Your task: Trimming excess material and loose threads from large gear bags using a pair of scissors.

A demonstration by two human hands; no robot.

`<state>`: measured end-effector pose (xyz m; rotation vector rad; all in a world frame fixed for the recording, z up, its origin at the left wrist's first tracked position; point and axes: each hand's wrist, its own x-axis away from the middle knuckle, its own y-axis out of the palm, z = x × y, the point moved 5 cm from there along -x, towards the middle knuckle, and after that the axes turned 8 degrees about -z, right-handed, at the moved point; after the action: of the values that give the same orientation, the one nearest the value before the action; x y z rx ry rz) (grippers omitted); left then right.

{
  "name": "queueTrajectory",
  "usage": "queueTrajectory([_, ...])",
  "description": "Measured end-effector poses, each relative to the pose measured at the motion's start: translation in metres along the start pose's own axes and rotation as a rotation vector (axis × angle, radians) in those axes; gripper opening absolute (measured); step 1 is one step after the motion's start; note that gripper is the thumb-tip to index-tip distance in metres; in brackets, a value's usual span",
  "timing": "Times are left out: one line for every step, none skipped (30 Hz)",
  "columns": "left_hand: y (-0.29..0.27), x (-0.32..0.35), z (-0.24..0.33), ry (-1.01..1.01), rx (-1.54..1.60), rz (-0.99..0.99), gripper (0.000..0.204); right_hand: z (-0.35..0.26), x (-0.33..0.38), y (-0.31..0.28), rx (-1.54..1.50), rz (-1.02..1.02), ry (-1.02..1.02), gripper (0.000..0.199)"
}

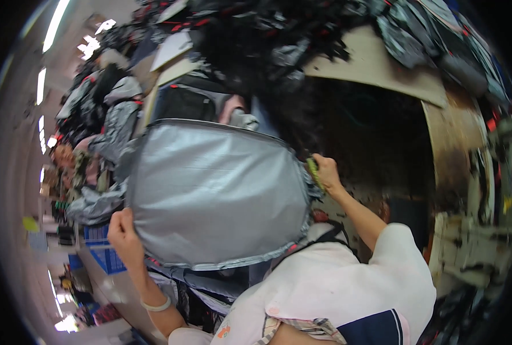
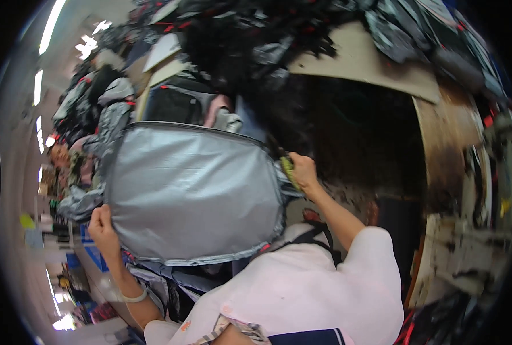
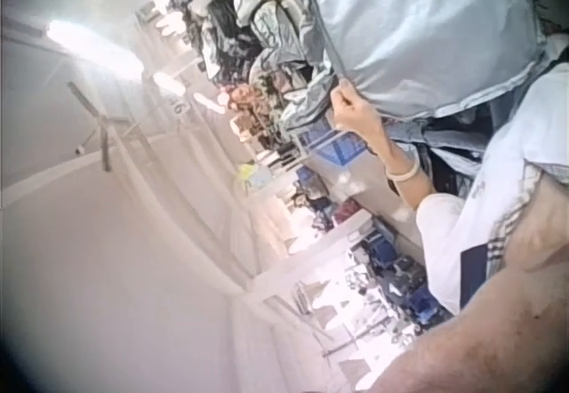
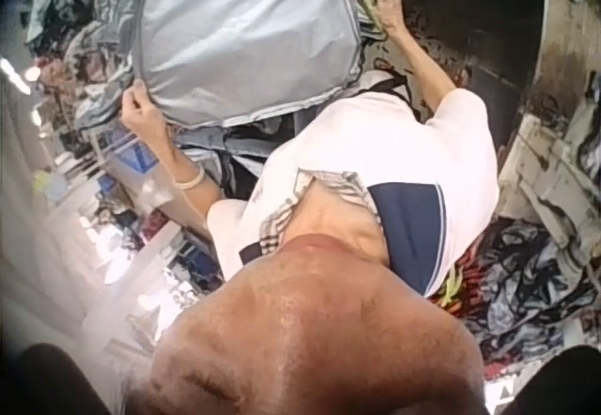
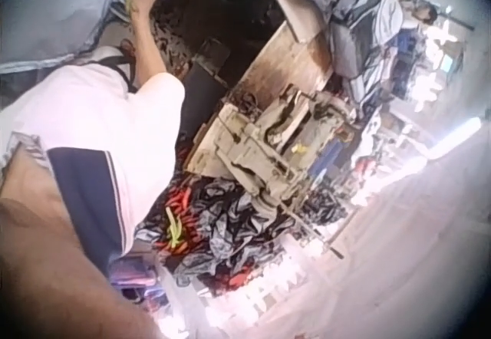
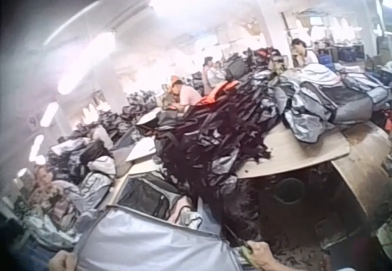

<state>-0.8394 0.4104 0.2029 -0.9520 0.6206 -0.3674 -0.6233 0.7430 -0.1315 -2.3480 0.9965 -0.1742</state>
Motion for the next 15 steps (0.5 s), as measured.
queueTrajectory([0.002, -0.002, -0.002, 0.003, -0.048, 0.005, 0.025, -0.012, -0.012, -0.005, -0.009, 0.039, -0.038, 0.026])
queueTrajectory([0.012, -0.006, -0.007, 0.013, 0.068, 0.028, 0.025, -0.026, -0.029, -0.017, -0.019, 0.076, -0.075, 0.027])
queueTrajectory([-0.002, 0.002, 0.002, 0.012, 0.052, 0.070, 0.026, -0.057, -0.045, -0.036, -0.012, 0.079, -0.179, 0.031])
queueTrajectory([-0.009, 0.003, 0.001, -0.011, 0.036, 0.122, 0.026, -0.076, -0.062, -0.044, -0.018, 0.065, -0.255, 0.035])
queueTrajectory([-0.001, 0.000, -0.005, -0.038, 0.073, 0.079, 0.027, -0.101, -0.078, -0.053, 0.048, 0.075, -0.398, 0.041])
queueTrajectory([0.004, -0.002, -0.008, -0.062, 0.112, 0.038, 0.027, -0.123, -0.100, -0.054, 0.093, 0.081, -0.531, 0.045])
queueTrajectory([0.002, -0.001, -0.008, -0.081, 0.110, 0.063, 0.027, -0.146, -0.119, -0.050, 0.141, 0.082, -0.636, 0.044])
queueTrajectory([0.000, 0.000, -0.009, -0.095, 0.126, 0.055, 0.027, -0.171, -0.135, -0.046, 0.191, 0.085, -0.738, 0.044])
queueTrajectory([0.000, 0.002, -0.011, -0.109, 0.141, 0.045, 0.027, -0.197, -0.150, -0.040, 0.216, 0.049, -0.796, 0.043])
queueTrajectory([0.001, 0.003, -0.014, -0.123, 0.143, 0.064, 0.027, -0.223, -0.161, -0.036, 0.243, 0.016, -0.852, 0.042])
queueTrajectory([0.000, 0.004, -0.016, -0.105, 0.147, 0.072, 0.027, -0.246, -0.170, -0.032, 0.235, 0.008, -0.877, 0.042])
queueTrajectory([0.000, 0.005, -0.016, -0.085, 0.152, 0.080, 0.027, -0.267, -0.175, -0.028, 0.272, -0.005, -0.952, 0.041])
queueTrajectory([0.001, 0.006, -0.017, -0.086, 0.173, 0.090, 0.026, -0.284, -0.176, -0.024, 0.312, -0.017, -1.025, 0.040])
queueTrajectory([-0.001, 0.008, -0.018, -0.095, 0.171, 0.112, 0.026, -0.296, -0.178, -0.022, 0.309, -0.022, -1.047, 0.040])
queueTrajectory([-0.002, 0.008, -0.018, -0.102, 0.167, 0.109, 0.025, -0.307, -0.179, -0.020, 0.333, -0.033, -1.089, 0.040])
